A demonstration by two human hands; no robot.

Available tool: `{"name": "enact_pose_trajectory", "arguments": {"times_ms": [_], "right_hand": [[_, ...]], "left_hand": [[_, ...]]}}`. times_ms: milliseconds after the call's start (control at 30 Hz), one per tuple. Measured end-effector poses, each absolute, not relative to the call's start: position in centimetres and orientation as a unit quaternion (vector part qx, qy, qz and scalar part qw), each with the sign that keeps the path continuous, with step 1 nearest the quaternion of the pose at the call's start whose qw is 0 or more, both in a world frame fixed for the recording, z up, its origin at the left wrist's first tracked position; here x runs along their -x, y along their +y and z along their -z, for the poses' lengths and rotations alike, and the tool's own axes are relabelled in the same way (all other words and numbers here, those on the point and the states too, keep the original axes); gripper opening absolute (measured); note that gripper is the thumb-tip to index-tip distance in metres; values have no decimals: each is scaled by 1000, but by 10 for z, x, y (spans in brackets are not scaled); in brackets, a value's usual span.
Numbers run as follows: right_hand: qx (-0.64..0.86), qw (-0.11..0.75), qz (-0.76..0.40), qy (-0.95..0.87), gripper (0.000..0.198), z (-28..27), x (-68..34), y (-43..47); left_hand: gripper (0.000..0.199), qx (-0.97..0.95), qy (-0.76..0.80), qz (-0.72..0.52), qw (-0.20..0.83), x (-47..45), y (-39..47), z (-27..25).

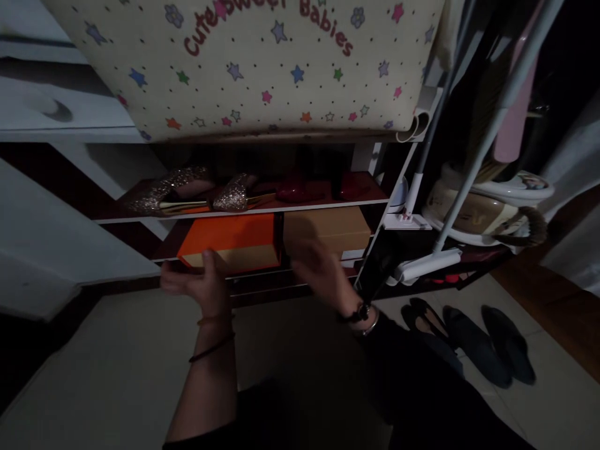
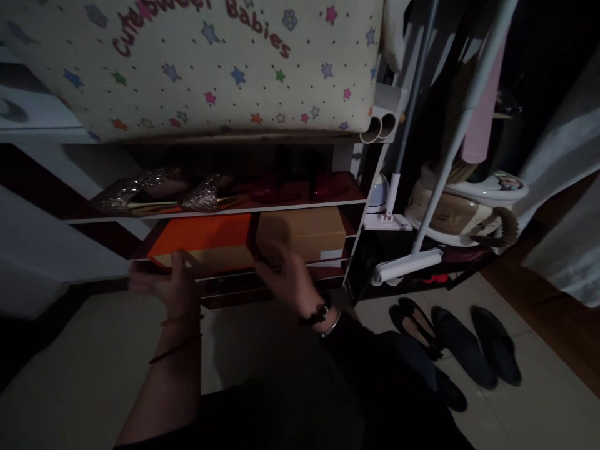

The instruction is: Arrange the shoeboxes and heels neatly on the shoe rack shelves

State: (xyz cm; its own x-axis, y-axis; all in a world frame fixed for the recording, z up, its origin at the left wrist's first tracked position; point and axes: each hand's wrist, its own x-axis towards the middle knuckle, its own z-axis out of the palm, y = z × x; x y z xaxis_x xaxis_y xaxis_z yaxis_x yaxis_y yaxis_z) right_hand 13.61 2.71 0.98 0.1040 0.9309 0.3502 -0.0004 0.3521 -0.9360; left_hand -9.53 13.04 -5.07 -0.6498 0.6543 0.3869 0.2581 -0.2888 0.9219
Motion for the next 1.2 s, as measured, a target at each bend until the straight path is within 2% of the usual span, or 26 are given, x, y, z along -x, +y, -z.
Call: {"name": "enact_pose_trajectory", "arguments": {"times_ms": [100,233,367,467,600,700,833,933,1200], "right_hand": [[459,612,-140,-629,32,-53,-209,46],[497,532,21,-685,38,-83,-280,79],[549,391,62,-736,63,-91,-301,100],[598,273,70,-751,74,-99,-298,113],[641,157,74,-748,74,-110,-292,128],[645,129,61,-751,69,-113,-294,136],[634,154,34,-757,68,-114,-301,142],[620,210,14,-755,67,-116,-307,147],[603,458,-99,-645,55,-125,-314,171]], "left_hand": [[71,-487,570,-661,-7,70,108,29],[57,-636,480,-603,-33,25,100,-3],[60,-717,454,-526,-65,-15,122,-40],[69,-716,532,-447,-67,-37,145,-65],[74,-711,622,-320,-71,-54,170,-83],[67,-704,642,-295,-65,-57,181,-86],[59,-704,640,-303,-54,-60,184,-89],[63,-716,625,-309,-37,-67,186,-98],[63,-771,558,-306,15,-95,206,-128]]}}
